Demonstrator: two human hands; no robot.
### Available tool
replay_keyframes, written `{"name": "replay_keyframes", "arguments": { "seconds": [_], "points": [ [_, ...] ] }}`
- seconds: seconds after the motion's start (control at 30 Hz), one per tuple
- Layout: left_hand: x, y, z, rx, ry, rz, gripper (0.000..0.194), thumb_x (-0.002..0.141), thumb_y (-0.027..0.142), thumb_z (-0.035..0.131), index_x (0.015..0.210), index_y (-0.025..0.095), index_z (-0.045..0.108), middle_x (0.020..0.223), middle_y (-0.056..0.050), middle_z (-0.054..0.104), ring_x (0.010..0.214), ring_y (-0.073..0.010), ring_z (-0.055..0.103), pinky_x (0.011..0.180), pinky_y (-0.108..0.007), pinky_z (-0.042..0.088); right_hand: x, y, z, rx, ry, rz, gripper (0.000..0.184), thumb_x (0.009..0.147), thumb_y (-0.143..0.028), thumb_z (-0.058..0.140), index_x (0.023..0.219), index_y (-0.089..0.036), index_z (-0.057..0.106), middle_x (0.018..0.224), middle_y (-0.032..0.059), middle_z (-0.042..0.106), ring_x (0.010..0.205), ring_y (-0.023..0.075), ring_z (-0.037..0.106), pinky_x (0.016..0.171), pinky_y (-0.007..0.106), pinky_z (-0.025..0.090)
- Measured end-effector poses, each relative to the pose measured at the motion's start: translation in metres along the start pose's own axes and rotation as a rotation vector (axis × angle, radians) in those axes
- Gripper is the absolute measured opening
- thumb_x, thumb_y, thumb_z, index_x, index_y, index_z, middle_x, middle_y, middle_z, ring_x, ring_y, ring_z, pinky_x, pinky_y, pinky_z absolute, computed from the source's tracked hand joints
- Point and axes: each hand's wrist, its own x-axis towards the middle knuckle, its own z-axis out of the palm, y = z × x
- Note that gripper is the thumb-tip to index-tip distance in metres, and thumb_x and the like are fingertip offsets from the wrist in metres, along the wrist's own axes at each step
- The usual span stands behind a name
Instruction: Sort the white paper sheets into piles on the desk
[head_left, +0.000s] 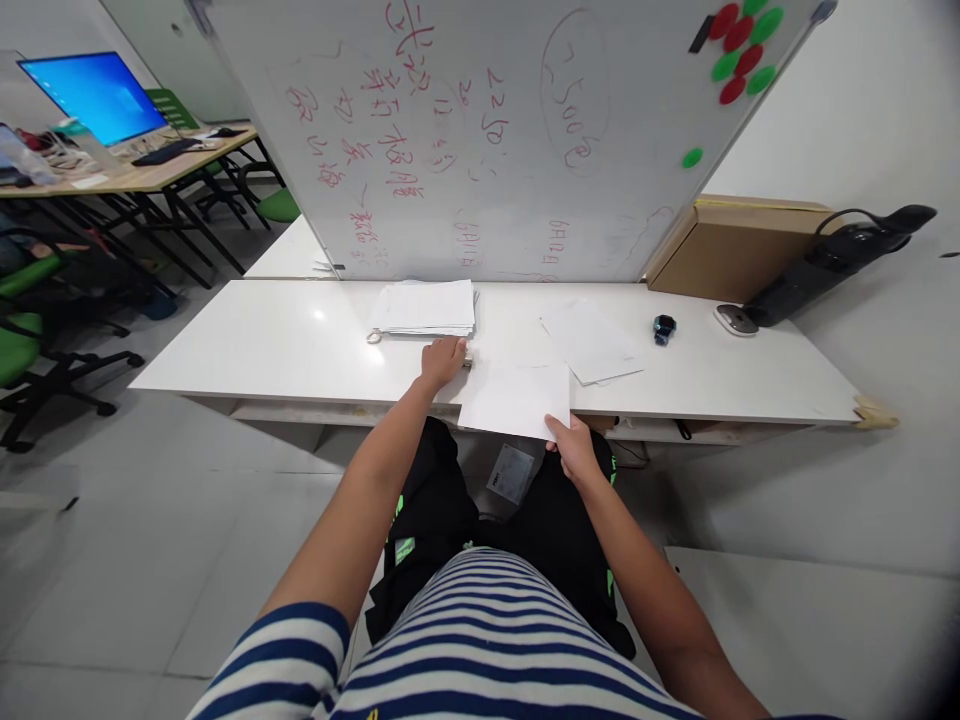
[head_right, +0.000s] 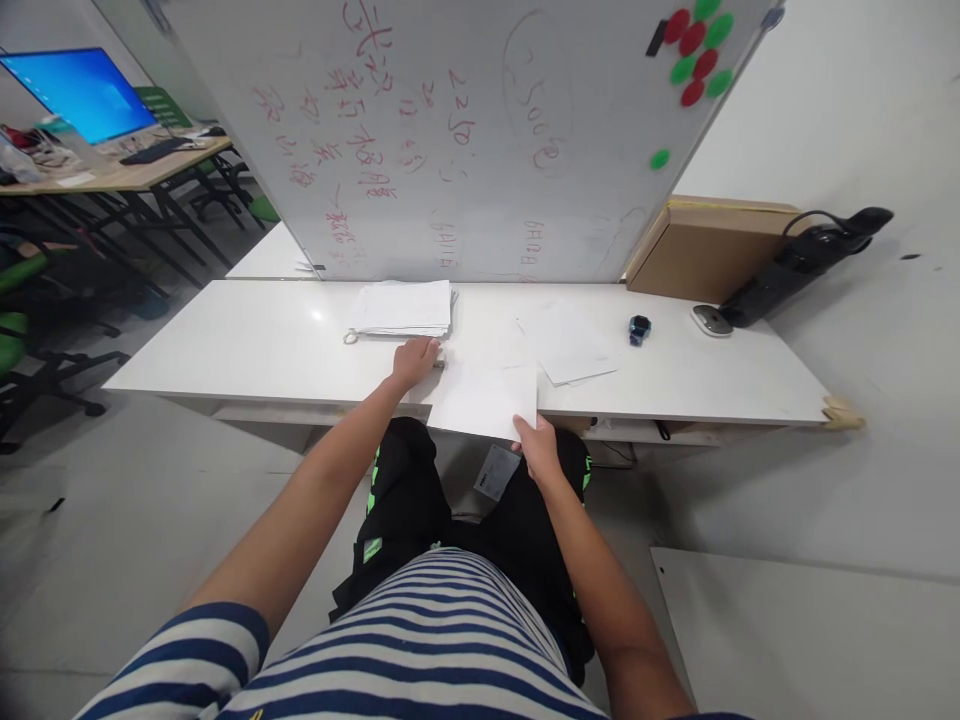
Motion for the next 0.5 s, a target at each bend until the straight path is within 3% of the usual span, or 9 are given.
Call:
{"name": "replay_keyframes", "arguments": {
  "seconds": [0.27,0.5],
  "points": [
    [0.0009,-0.0041,-0.0045,-0.154,-0.030,-0.036,0.053,0.097,0.046,0.013,0.109,0.027,0.061,0.114,-0.001,0.065,0.106,-0.0231,0.056,0.090,-0.037,0.039,-0.0015,-0.0035,0.0020,0.018,-0.003,-0.013,0.032,0.064,-0.036,0.067,0.085,-0.012,0.063,0.067,0.0003,0.060,0.046,0.0075,0.042,0.035,0.021,0.033],
    [-0.0009,-0.0018,-0.0074,-0.130,-0.049,-0.030,0.053,0.096,0.047,0.012,0.104,0.026,0.060,0.110,-0.002,0.066,0.104,-0.0233,0.056,0.089,-0.037,0.039,-0.0002,-0.0056,0.0059,0.008,-0.031,-0.001,0.032,0.067,-0.036,0.066,0.088,-0.012,0.063,0.067,0.0004,0.061,0.042,0.0069,0.042,0.036,0.023,0.034]
  ]
}}
